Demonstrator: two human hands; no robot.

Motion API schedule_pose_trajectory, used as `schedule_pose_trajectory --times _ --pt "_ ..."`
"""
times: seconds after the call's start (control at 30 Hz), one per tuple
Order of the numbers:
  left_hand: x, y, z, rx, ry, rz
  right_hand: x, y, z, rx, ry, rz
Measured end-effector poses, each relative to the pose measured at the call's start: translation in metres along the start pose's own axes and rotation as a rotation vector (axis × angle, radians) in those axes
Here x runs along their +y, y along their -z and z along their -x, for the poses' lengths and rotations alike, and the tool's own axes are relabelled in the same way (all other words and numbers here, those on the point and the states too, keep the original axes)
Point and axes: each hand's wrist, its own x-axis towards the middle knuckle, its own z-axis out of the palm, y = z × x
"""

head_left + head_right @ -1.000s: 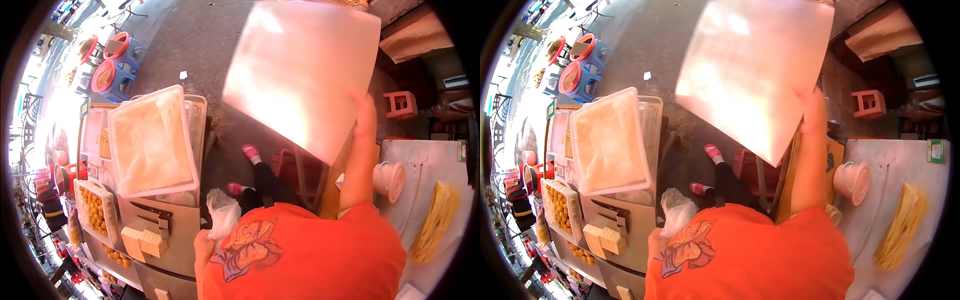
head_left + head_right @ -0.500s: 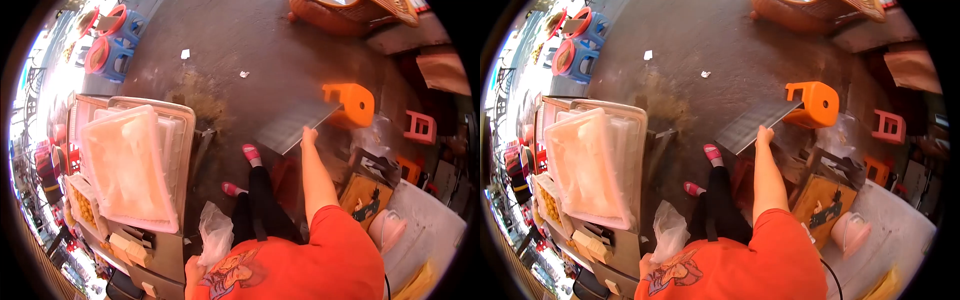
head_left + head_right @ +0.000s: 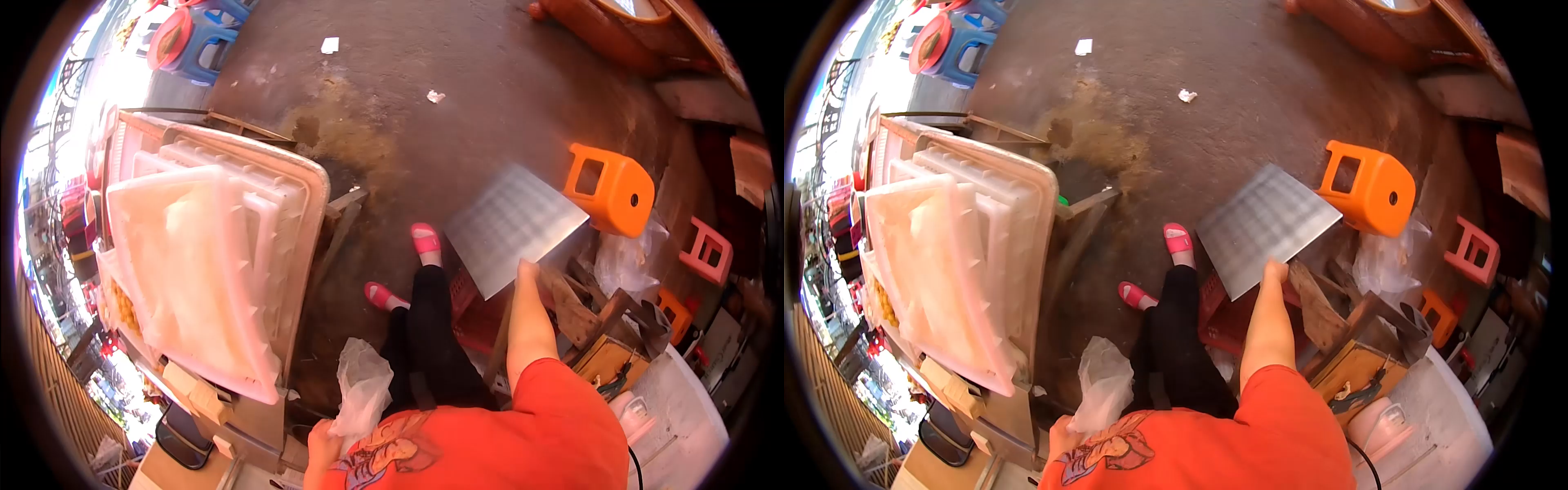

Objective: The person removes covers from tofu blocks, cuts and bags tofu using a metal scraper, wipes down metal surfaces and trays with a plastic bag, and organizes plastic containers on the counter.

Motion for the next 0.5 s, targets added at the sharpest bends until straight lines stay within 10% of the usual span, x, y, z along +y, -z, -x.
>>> schedule_pose_trajectory --times 0.23,0.5 --pt "0.018 0.003 0.009 0.095 -0.086 0.120 -0.027 0.013 0.017 0.107 -0.337 -0.048" --pt "0.021 0.002 0.036 0.225 -0.020 0.320 -0.144 0.036 0.117 -0.001 0.489 0.511"
